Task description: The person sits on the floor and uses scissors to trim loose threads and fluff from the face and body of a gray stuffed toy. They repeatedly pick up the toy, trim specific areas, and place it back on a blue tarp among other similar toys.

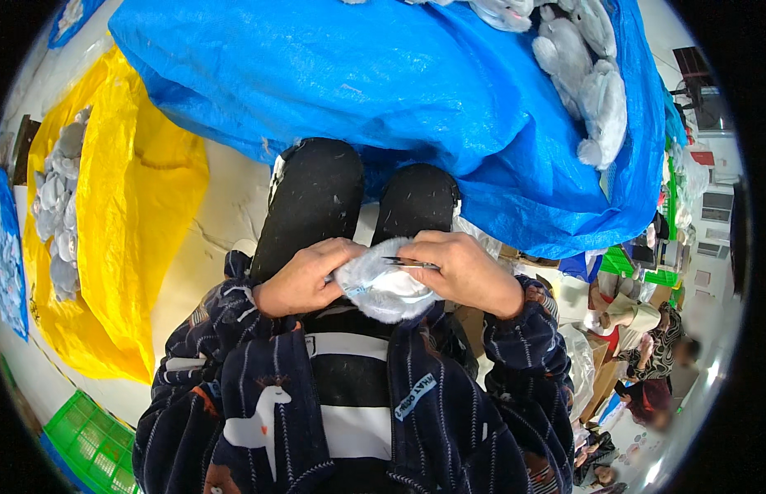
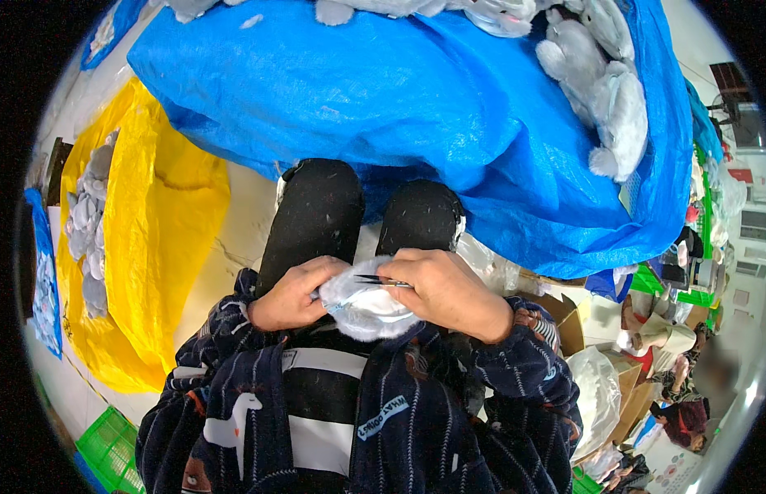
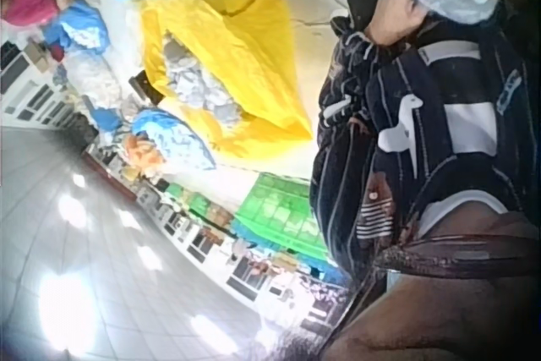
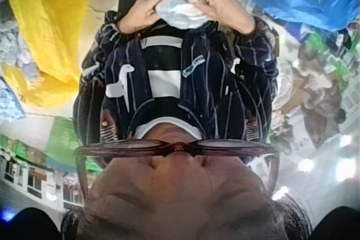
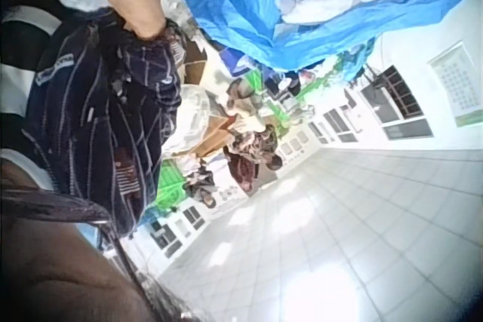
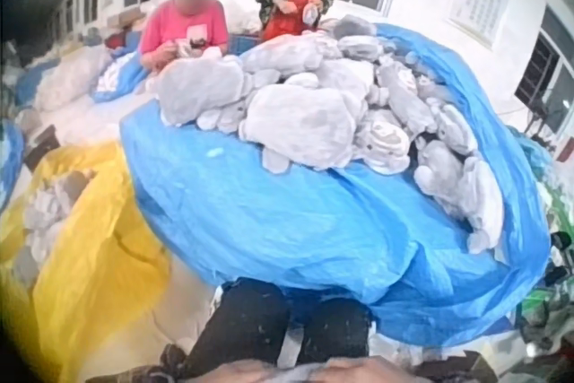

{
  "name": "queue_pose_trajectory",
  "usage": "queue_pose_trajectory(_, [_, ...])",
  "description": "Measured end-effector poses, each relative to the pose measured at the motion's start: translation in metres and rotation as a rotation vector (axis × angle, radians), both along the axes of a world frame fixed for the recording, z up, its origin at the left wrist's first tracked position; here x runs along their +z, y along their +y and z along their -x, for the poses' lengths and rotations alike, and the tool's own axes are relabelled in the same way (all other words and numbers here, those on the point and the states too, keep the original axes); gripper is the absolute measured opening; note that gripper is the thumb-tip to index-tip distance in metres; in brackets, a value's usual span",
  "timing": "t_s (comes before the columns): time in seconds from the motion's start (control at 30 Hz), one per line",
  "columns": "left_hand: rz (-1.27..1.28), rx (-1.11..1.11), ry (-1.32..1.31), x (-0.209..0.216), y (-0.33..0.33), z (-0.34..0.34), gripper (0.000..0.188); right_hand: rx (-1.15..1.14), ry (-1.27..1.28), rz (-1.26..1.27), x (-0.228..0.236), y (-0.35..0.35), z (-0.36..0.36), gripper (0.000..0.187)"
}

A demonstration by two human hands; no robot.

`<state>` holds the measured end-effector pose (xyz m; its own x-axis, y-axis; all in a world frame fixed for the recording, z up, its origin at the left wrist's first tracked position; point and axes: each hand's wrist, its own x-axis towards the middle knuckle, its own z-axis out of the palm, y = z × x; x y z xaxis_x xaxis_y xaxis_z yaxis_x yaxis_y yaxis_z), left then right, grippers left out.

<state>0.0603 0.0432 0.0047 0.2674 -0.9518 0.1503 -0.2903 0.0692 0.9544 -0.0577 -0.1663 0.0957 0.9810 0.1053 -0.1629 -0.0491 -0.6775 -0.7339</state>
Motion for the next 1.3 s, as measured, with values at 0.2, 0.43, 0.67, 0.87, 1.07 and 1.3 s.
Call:
queue_pose_trajectory(0.2, [0.048, 0.014, -0.047, -0.002, -0.001, -0.004, 0.036, 0.009, -0.048, 0.094, -0.018, 0.002, -0.003, 0.02])
queue_pose_trajectory(0.43, [0.071, -0.072, 0.005, -0.007, -0.005, -0.007, 0.037, 0.039, -0.11, 0.254, -0.014, 0.005, 0.001, 0.02])
queue_pose_trajectory(0.67, [-0.003, 0.051, -0.025, -0.015, -0.004, 0.002, 0.039, 0.128, -0.183, 0.179, -0.03, 0.002, -0.013, 0.019])
queue_pose_trajectory(0.87, [-0.032, 0.169, 0.111, -0.02, -0.006, 0.0, 0.042, 0.145, -0.263, 0.523, 0.017, -0.012, -0.004, 0.03])
queue_pose_trajectory(1.07, [-0.068, 0.197, 0.158, -0.006, -0.012, 0.006, 0.05, -0.04, -0.429, 0.439, 0.03, 0.038, 0.004, 0.044])
queue_pose_trajectory(1.3, [-0.052, 0.239, 0.103, 0.004, -0.009, 0.011, 0.055, -0.098, -0.33, 0.546, 0.004, 0.067, 0.002, 0.037])
